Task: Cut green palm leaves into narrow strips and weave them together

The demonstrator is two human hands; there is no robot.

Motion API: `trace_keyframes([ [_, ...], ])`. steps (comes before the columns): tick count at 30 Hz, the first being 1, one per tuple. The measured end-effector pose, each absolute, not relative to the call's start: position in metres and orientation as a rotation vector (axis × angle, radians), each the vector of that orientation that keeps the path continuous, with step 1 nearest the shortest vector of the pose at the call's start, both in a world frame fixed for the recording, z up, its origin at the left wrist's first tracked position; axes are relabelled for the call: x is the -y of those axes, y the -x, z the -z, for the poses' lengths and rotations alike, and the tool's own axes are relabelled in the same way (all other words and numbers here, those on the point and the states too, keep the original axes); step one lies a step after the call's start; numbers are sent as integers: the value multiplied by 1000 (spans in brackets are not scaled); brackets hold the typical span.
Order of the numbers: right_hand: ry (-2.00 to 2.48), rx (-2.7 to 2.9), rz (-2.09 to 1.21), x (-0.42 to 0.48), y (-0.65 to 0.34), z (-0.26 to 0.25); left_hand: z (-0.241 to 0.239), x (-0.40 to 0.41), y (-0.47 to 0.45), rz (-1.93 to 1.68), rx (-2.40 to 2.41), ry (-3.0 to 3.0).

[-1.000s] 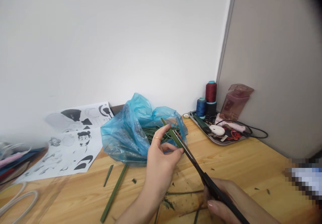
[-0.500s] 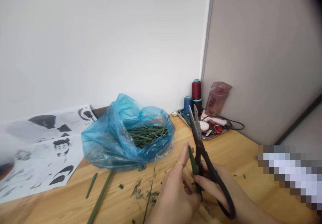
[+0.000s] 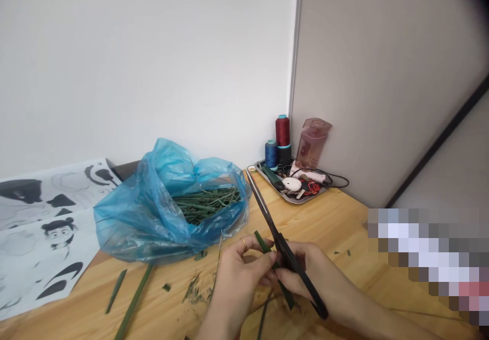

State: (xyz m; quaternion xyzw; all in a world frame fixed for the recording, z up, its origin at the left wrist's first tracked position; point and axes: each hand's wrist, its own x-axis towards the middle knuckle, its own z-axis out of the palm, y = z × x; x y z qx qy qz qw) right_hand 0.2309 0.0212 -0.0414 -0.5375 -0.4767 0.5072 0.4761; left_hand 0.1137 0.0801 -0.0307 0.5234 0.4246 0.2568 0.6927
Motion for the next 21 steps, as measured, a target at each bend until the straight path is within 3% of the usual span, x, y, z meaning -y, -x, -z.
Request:
trace_keyframes([
  [13,1530,1175,-982,-25,-244,44,36,-91,-108,-614,-815,-968],
  [17,1445,1260,-701,-25,-247,50,37,-96,-107,-589,-829,-930],
  [21,1349,1401,-709,-24,-243,54,37,-94,-109,-591,-848,-912],
])
